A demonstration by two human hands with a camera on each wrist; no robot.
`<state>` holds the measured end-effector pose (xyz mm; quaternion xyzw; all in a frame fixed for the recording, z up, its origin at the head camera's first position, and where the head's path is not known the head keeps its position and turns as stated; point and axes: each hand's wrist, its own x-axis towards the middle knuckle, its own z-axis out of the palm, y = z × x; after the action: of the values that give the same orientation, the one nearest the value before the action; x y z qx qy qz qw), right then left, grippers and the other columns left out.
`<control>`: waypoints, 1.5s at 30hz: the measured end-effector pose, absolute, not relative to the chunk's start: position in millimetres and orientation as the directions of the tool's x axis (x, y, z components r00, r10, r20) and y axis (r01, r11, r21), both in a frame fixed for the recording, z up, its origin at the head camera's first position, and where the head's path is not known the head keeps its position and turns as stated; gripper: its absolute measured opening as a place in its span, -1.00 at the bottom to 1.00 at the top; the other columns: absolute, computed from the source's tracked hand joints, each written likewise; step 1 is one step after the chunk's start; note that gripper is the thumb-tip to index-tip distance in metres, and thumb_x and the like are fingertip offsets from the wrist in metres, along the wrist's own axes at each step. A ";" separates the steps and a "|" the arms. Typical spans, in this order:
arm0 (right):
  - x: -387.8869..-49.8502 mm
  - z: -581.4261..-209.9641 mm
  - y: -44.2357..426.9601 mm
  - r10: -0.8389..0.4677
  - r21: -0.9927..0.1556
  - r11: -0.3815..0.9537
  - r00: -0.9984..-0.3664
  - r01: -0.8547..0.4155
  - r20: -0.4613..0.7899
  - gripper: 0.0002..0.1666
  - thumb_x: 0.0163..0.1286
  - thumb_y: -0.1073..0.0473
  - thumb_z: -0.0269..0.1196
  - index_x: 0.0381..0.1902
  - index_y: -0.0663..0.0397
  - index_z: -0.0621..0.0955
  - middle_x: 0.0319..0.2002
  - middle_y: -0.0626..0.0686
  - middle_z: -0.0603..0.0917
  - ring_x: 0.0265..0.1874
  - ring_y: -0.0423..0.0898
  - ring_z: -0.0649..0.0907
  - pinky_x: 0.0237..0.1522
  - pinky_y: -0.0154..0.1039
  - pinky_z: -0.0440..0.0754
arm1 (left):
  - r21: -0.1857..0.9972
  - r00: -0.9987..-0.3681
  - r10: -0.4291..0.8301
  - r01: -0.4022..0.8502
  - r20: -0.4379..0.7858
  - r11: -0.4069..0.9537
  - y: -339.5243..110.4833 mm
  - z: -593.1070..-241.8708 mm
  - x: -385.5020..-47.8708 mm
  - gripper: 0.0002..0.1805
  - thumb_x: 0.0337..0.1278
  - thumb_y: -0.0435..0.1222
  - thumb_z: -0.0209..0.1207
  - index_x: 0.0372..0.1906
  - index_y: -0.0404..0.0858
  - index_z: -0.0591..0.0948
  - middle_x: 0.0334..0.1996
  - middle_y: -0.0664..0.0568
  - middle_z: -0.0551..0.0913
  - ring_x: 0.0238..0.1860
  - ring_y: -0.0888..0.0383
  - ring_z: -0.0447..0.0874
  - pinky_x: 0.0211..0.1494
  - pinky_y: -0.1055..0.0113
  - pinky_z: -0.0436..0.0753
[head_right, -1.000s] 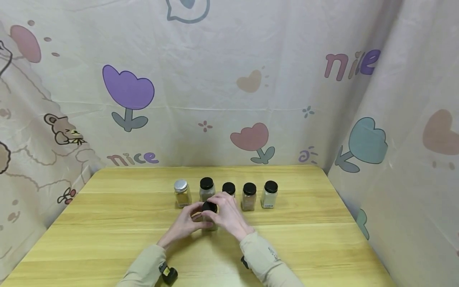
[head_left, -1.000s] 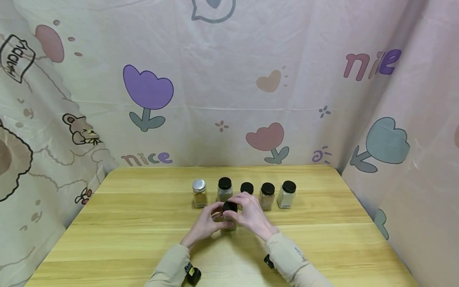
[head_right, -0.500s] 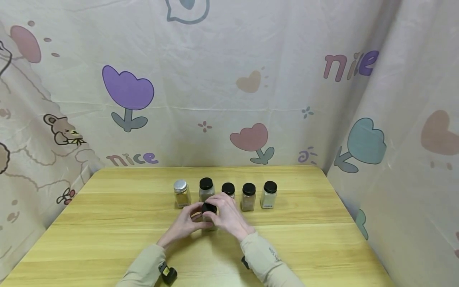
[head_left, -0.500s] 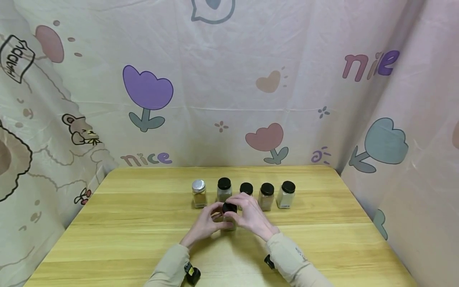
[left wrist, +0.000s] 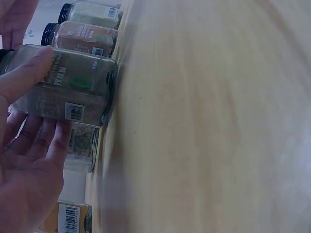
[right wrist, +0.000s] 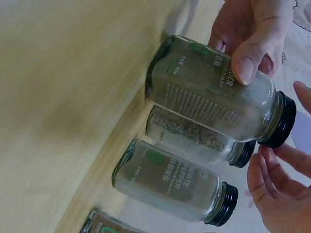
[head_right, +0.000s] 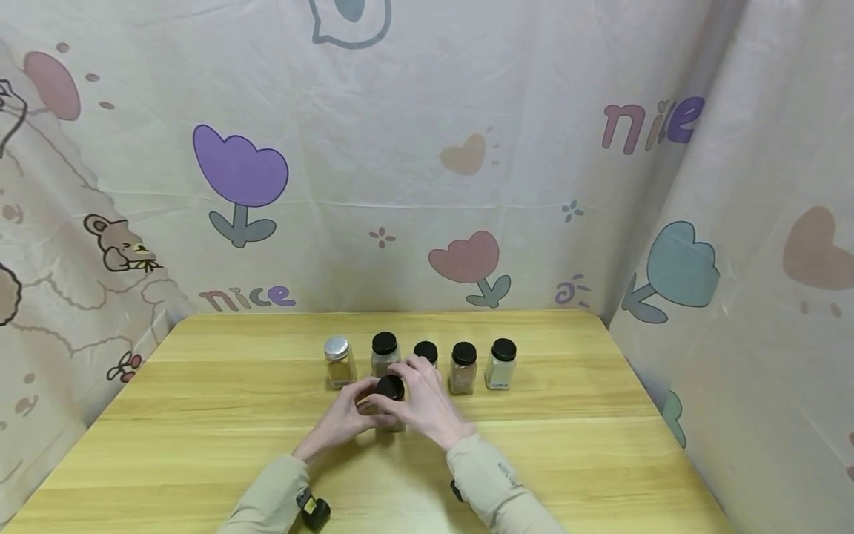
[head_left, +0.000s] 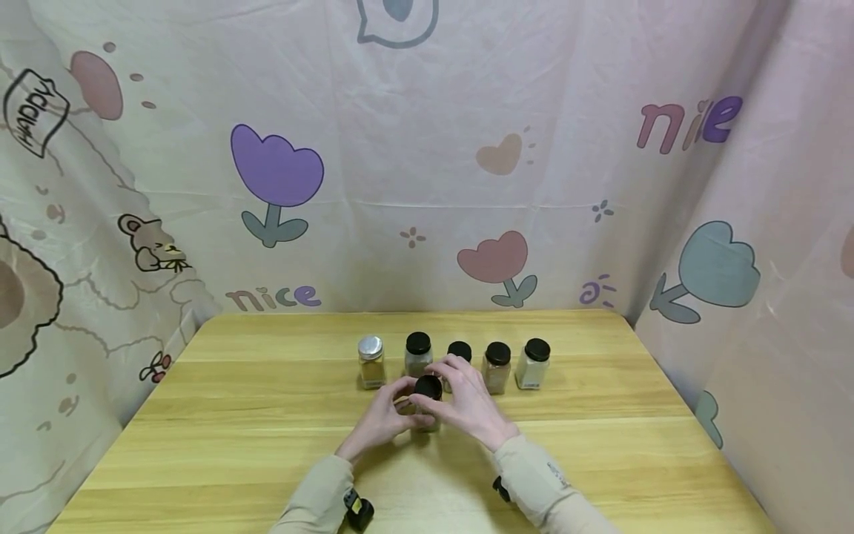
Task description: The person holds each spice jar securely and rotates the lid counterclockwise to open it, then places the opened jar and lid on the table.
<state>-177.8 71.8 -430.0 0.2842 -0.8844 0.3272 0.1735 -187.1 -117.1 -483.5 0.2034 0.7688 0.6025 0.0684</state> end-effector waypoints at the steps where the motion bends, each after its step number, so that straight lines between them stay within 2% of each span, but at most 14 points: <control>1: -178.3 -430.3 71.2 -0.380 -0.478 0.629 -0.779 -0.613 0.499 -0.49 0.14 -0.05 0.53 -0.07 0.15 0.72 -0.16 0.00 0.68 -0.22 -0.16 0.61 -0.20 -0.36 0.63 | 0.953 -0.907 0.396 0.234 0.143 0.193 -117.1 -483.5 -186.9 -0.48 -0.02 -0.34 0.49 0.08 -0.32 0.57 0.06 -0.20 0.63 0.13 0.08 0.64 0.34 0.31 0.63; 4: -179.6 -430.7 70.2 -0.371 -0.474 0.630 -0.775 -0.615 0.511 -0.55 0.11 0.00 0.55 -0.14 0.15 0.73 -0.23 -0.01 0.66 -0.29 -0.17 0.60 -0.28 -0.44 0.60 | 0.953 -0.905 0.399 0.237 0.146 0.187 -117.0 -483.6 -186.4 -0.48 -0.01 -0.35 0.49 0.08 -0.33 0.57 0.07 -0.21 0.63 0.14 0.06 0.63 0.34 0.30 0.63; 7: -179.9 -430.0 70.6 -0.370 -0.507 0.608 -0.783 -0.611 0.500 -0.60 0.10 0.06 0.56 -0.16 0.14 0.74 -0.23 0.00 0.67 -0.27 -0.15 0.63 -0.27 -0.37 0.67 | 0.953 -0.901 0.405 0.243 0.153 0.183 -117.0 -483.3 -186.0 -0.48 0.00 -0.35 0.48 0.08 -0.36 0.56 0.08 -0.22 0.62 0.17 -0.02 0.63 0.35 0.30 0.63; 12: -180.7 -428.8 74.3 -0.387 -0.593 0.540 -0.802 -0.597 0.455 -0.60 0.10 0.17 0.55 -0.10 0.18 0.74 -0.16 0.04 0.71 -0.18 -0.08 0.68 -0.12 -0.19 0.76 | 0.951 -0.897 0.412 0.251 0.159 0.180 -116.8 -483.2 -186.5 -0.48 0.00 -0.36 0.48 0.09 -0.37 0.56 0.09 -0.24 0.62 0.21 -0.12 0.61 0.36 0.29 0.61; 17: -183.8 -428.6 80.9 -0.456 -0.640 0.473 -0.790 -0.606 0.410 -0.59 0.16 0.25 0.48 0.00 0.18 0.72 -0.02 0.09 0.74 -0.02 0.01 0.71 0.11 -0.08 0.72 | 0.948 -0.898 0.409 0.257 0.163 0.186 -116.3 -483.4 -187.1 -0.48 -0.01 -0.36 0.48 0.08 -0.36 0.57 0.09 -0.23 0.62 0.21 -0.15 0.61 0.38 0.23 0.60; 20: -184.9 -430.1 84.4 -0.479 -0.672 0.447 -0.792 -0.591 0.379 -0.51 0.19 0.21 0.46 0.10 0.15 0.68 0.08 0.08 0.72 0.09 0.05 0.68 0.22 0.03 0.65 | 0.945 -0.898 0.408 0.261 0.164 0.195 -116.6 -483.2 -187.0 -0.49 -0.01 -0.34 0.49 0.07 -0.35 0.57 0.08 -0.22 0.63 0.20 -0.12 0.61 0.38 0.21 0.60; 23: -185.1 -432.4 84.7 -0.453 -0.705 0.449 -0.820 -0.549 0.350 -0.41 0.19 0.10 0.50 0.17 0.11 0.64 0.08 0.04 0.68 0.07 0.02 0.65 0.20 0.10 0.63 | 0.945 -0.898 0.410 0.261 0.163 0.197 -117.0 -483.0 -186.9 -0.49 0.01 -0.32 0.49 0.07 -0.35 0.57 0.07 -0.22 0.63 0.18 -0.08 0.62 0.38 0.23 0.60; 27: -183.7 -433.4 80.4 -0.385 -0.693 0.494 -0.846 -0.526 0.369 -0.33 0.11 -0.05 0.55 0.14 0.13 0.66 -0.05 0.05 0.64 -0.04 -0.07 0.61 0.07 0.07 0.68 | 0.945 -0.901 0.405 0.256 0.156 0.206 -117.5 -482.6 -187.0 -0.50 0.01 -0.30 0.49 0.07 -0.32 0.58 0.06 -0.20 0.64 0.13 0.05 0.63 0.35 0.31 0.62; 30: -182.7 -433.1 76.4 -0.359 -0.647 0.531 -0.837 -0.548 0.414 -0.35 0.06 -0.07 0.57 0.04 0.15 0.70 -0.14 0.04 0.62 -0.12 -0.10 0.60 -0.04 -0.08 0.69 | 0.943 -0.905 0.397 0.255 0.155 0.214 -117.6 -482.6 -187.1 -0.50 0.01 -0.30 0.49 0.07 -0.30 0.58 0.06 -0.18 0.65 0.09 0.14 0.64 0.31 0.36 0.65; 35: -182.8 -433.1 72.5 -0.358 -0.594 0.566 -0.819 -0.572 0.447 -0.47 0.06 -0.01 0.58 -0.07 0.13 0.73 -0.21 -0.03 0.61 -0.20 -0.14 0.59 -0.16 -0.33 0.60 | 0.946 -0.906 0.396 0.250 0.153 0.206 -117.2 -482.5 -187.0 -0.50 0.00 -0.33 0.49 0.07 -0.32 0.58 0.05 -0.19 0.64 0.11 0.07 0.64 0.31 0.34 0.65; 40: -183.5 -431.6 74.3 -0.388 -0.636 0.522 -0.823 -0.568 0.416 -0.55 0.13 0.13 0.54 -0.04 0.18 0.72 -0.15 0.00 0.64 -0.13 -0.07 0.66 -0.07 -0.22 0.71 | 0.951 -0.904 0.402 0.240 0.147 0.193 -116.7 -482.6 -187.2 -0.49 -0.01 -0.36 0.48 0.08 -0.36 0.57 0.06 -0.22 0.63 0.18 -0.08 0.63 0.34 0.29 0.63; 45: -183.2 -426.7 79.0 -0.452 -0.682 0.468 -0.815 -0.562 0.361 -0.55 0.17 0.26 0.46 0.05 0.16 0.70 0.02 0.04 0.68 0.04 0.02 0.65 0.16 -0.09 0.62 | 0.949 -0.901 0.404 0.253 0.160 0.189 -117.0 -483.9 -187.7 -0.48 -0.02 -0.37 0.49 0.08 -0.38 0.57 0.07 -0.24 0.63 0.19 -0.12 0.62 0.36 0.25 0.61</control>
<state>-183.2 79.0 -426.7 0.2967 -0.8543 0.4218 0.0650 -187.7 -117.0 -483.9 0.2137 0.7684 0.5999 0.0629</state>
